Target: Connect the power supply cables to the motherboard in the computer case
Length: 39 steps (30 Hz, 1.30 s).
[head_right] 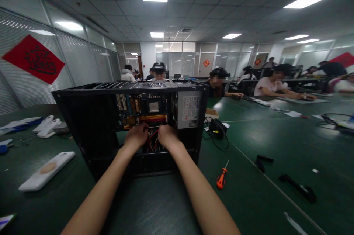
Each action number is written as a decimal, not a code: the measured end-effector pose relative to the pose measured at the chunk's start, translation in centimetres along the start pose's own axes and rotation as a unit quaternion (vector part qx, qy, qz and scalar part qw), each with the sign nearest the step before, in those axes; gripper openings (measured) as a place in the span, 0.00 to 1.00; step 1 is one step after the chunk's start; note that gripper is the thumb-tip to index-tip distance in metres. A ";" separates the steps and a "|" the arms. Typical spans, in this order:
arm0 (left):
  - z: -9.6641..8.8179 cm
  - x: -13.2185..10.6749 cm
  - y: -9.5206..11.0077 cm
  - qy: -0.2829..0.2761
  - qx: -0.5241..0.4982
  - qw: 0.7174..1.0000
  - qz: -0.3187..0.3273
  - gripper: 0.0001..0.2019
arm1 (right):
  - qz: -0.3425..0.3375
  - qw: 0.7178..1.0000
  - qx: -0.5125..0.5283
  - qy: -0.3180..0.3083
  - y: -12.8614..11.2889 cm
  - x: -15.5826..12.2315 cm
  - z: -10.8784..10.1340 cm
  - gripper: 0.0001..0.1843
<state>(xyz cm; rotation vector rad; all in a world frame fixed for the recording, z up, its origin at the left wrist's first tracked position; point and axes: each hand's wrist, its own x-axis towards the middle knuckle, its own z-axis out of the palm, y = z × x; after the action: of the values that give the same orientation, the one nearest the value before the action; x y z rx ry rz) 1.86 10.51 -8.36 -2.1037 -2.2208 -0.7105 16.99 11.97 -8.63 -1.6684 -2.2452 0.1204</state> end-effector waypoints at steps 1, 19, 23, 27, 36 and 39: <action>-0.1 0.0 0.1 -0.004 -0.001 1.000 -0.001 0.15 | 0.000 1.000 0.000 -0.001 0.0 0.0 0.0 0.15; 0.2 -0.2 0.1 0.000 0.009 1.000 -0.003 0.15 | 0.020 1.000 -0.001 -0.003 0.0 0.3 0.2 0.17; 0.4 0.0 0.0 -0.001 0.006 1.000 0.003 0.15 | 0.018 1.000 0.003 -0.002 0.1 0.3 0.4 0.17; 0.5 0.1 -0.2 -0.002 -0.001 1.000 0.005 0.15 | 0.013 1.000 0.006 -0.002 0.1 0.4 0.4 0.18; 0.8 0.4 -0.3 -0.008 -0.029 1.000 0.007 0.15 | 0.011 1.000 0.007 0.004 0.2 0.3 0.4 0.17; 1.0 0.7 -0.5 -0.030 -0.050 0.998 0.002 0.15 | 0.011 1.000 0.006 0.005 0.2 0.4 0.4 0.17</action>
<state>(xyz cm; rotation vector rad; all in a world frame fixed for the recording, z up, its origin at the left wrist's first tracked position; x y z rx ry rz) 1.63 11.47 -9.24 -2.2019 -2.2567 -0.7849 16.92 12.41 -8.95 -1.6854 -2.2147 0.1301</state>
